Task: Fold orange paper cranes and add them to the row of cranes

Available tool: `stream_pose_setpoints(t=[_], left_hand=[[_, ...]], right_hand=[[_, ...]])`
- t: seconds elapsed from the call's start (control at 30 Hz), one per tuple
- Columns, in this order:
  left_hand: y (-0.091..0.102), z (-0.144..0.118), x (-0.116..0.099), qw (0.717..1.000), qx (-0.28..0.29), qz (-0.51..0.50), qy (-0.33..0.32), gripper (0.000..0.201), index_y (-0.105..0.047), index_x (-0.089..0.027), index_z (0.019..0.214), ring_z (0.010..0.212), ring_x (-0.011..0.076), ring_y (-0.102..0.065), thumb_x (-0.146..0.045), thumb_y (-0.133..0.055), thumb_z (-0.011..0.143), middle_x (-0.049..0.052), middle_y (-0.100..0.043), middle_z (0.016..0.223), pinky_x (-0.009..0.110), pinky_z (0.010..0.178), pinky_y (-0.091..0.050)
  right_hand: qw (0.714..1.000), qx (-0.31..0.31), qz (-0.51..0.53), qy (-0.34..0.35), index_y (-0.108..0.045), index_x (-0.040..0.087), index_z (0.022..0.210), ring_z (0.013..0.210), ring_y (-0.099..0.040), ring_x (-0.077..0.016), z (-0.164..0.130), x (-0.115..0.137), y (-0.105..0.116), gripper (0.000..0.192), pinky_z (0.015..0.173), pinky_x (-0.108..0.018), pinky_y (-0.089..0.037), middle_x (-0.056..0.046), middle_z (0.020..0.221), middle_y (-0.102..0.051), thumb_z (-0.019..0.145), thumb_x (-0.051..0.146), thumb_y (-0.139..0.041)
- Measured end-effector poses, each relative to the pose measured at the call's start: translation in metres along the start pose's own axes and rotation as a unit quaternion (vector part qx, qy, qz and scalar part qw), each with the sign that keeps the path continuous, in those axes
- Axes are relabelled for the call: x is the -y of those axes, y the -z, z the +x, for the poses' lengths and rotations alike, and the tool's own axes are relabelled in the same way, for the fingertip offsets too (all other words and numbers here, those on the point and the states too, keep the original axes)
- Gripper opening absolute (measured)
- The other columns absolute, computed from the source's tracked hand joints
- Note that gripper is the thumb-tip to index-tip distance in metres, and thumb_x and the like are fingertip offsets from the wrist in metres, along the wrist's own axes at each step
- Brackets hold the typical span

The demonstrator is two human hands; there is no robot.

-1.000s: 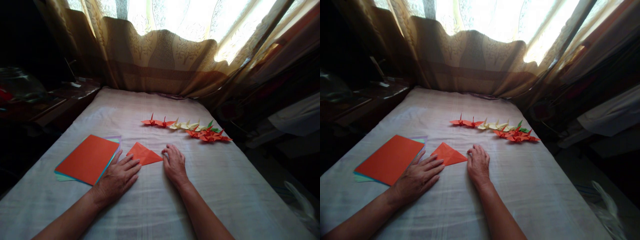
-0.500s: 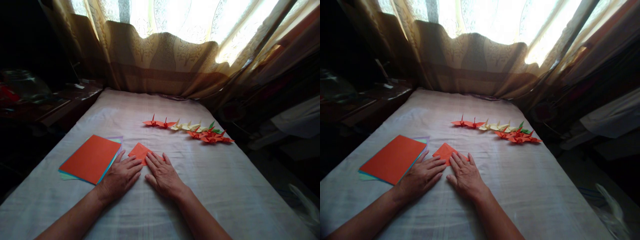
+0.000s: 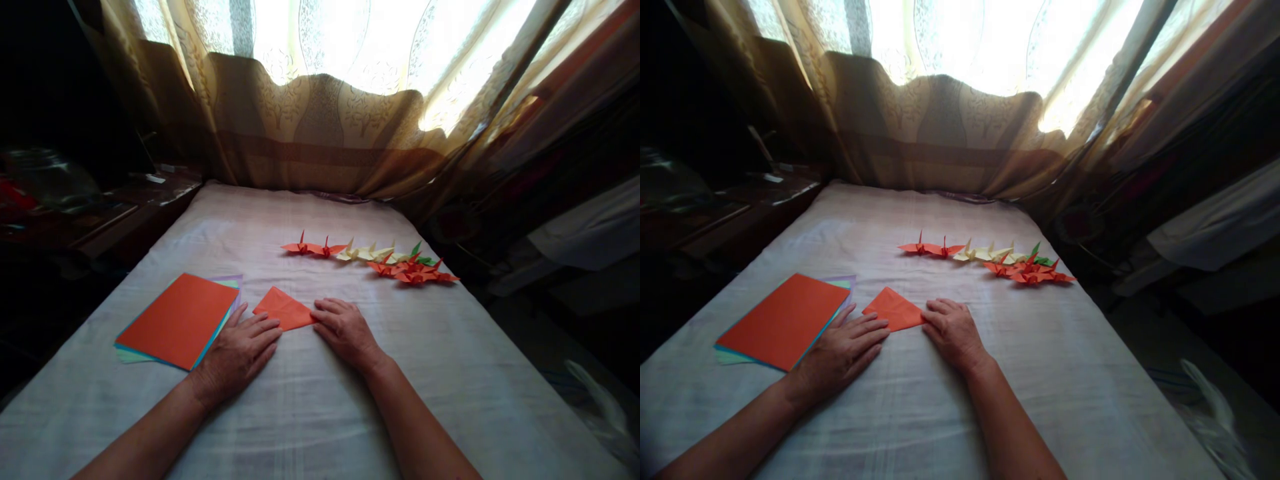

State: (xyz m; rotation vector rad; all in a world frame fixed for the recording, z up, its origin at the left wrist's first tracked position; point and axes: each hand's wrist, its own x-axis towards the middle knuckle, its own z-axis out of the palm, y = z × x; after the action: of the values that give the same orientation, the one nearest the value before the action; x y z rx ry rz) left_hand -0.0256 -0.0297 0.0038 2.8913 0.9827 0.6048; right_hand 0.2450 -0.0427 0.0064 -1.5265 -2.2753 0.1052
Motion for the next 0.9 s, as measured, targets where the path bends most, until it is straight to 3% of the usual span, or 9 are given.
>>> stream_pose_setpoints(t=[0.17, 0.3, 0.47, 0.57, 0.63, 0.7, 0.8, 0.87, 0.9], left_hand=[[0.002, 0.004, -0.001, 1.000, -0.017, 0.002, 0.011, 0.032, -0.064, -0.023, 0.124, 0.108, 0.0244, -0.066, -0.030, -0.044, 0.099, 0.007, -0.072, 0.118, 0.052, 0.111, -0.031], [0.008, 0.024, -0.012, 0.999, -0.011, 0.032, 0.035, 0.030, -0.065, -0.021, 0.119, 0.095, 0.0239, -0.068, -0.035, -0.049, 0.097, 0.008, -0.073, 0.105, 0.051, 0.106, -0.036], [0.007, 0.052, -0.023, 0.996, -0.018, 0.067, 0.049, 0.025, -0.070, -0.021, 0.083, 0.078, 0.0208, -0.063, -0.030, -0.051, 0.096, 0.005, -0.068, 0.081, 0.048, 0.097, -0.041], [0.010, 0.055, -0.022, 0.995, -0.051, 0.006, 0.081, 0.024, -0.070, -0.021, 0.085, 0.076, 0.0204, -0.062, -0.028, -0.049, 0.096, 0.006, -0.069, 0.080, 0.038, 0.081, -0.048], [0.015, 0.055, -0.020, 0.983, -0.084, -0.096, 0.129, 0.022, -0.070, -0.021, 0.093, 0.076, 0.0194, -0.064, -0.031, -0.050, 0.095, 0.005, -0.071, 0.083, 0.034, 0.075, -0.049], [0.018, 0.054, -0.018, 0.941, -0.120, -0.244, 0.201, 0.024, -0.068, -0.021, 0.096, 0.076, 0.0183, -0.066, -0.040, -0.054, 0.093, 0.004, -0.072, 0.086, 0.031, 0.072, -0.051], [0.014, 0.056, -0.016, 0.819, -0.147, -0.464, 0.303, 0.038, -0.061, -0.019, 0.097, 0.072, 0.0172, -0.067, -0.054, -0.062, 0.082, 0.001, -0.069, 0.078, 0.028, 0.066, -0.053], [0.005, 0.057, -0.015, 0.758, -0.160, -0.533, 0.339, 0.048, -0.056, -0.019, 0.102, 0.065, 0.0149, -0.064, -0.057, -0.067, 0.075, -0.003, -0.063, 0.069, 0.025, 0.062, -0.051], [0.001, 0.057, -0.014, 0.746, -0.168, -0.542, 0.348, 0.051, -0.054, -0.019, 0.104, 0.061, 0.0135, -0.062, -0.056, -0.069, 0.073, -0.006, -0.060, 0.065, 0.024, 0.060, -0.050]], right_hand=[[0.999, -0.035, -0.016, 0.037, -0.072, 0.027, 0.104, 0.107, -0.065, -0.0192, 0.003, -0.004, -0.003, 0.016, 0.091, -0.034, -0.048, -0.004, 0.113, -0.073, 0.094, 0.026, -0.060], [0.997, -0.058, -0.025, 0.036, -0.070, 0.023, 0.094, 0.093, -0.066, -0.0163, 0.006, 0.002, -0.004, 0.019, 0.085, -0.028, -0.048, -0.005, 0.101, -0.074, 0.097, 0.022, -0.052], [0.989, -0.144, 0.011, 0.027, -0.066, 0.022, 0.089, 0.088, -0.066, -0.0177, 0.005, 0.007, -0.008, 0.024, 0.084, -0.031, -0.050, -0.007, 0.093, -0.072, 0.099, 0.024, -0.045], [0.968, -0.229, 0.104, -0.003, -0.063, 0.022, 0.105, 0.099, -0.065, -0.0201, 0.003, 0.006, -0.008, 0.024, 0.089, -0.036, -0.051, -0.010, 0.105, -0.071, 0.099, 0.032, -0.041], [0.948, -0.270, 0.162, -0.036, -0.054, 0.020, 0.124, 0.108, -0.064, -0.0216, 0.001, 0.005, -0.007, 0.033, 0.088, -0.037, -0.053, -0.013, 0.118, -0.067, 0.098, 0.037, -0.042], [0.939, -0.275, 0.201, -0.057, -0.044, 0.019, 0.134, 0.112, -0.062, -0.0223, 0.000, 0.006, -0.007, 0.043, 0.087, -0.037, -0.053, -0.014, 0.124, -0.065, 0.097, 0.039, -0.043], [0.941, -0.235, 0.236, -0.061, -0.040, 0.019, 0.139, 0.115, -0.062, -0.0232, 0.001, 0.013, -0.007, 0.050, 0.091, -0.038, -0.052, -0.013, 0.125, -0.065, 0.094, 0.040, -0.046], [0.940, -0.206, 0.265, -0.060, -0.038, 0.020, 0.141, 0.109, -0.064, -0.0223, 0.002, 0.022, -0.007, 0.053, 0.090, -0.037, -0.052, -0.011, 0.120, -0.068, 0.092, 0.039, -0.047], [0.938, -0.187, 0.286, -0.059, -0.038, 0.021, 0.141, 0.101, -0.067, -0.0204, 0.003, 0.026, -0.008, 0.054, 0.085, -0.034, -0.053, -0.009, 0.113, -0.070, 0.091, 0.038, -0.048]])
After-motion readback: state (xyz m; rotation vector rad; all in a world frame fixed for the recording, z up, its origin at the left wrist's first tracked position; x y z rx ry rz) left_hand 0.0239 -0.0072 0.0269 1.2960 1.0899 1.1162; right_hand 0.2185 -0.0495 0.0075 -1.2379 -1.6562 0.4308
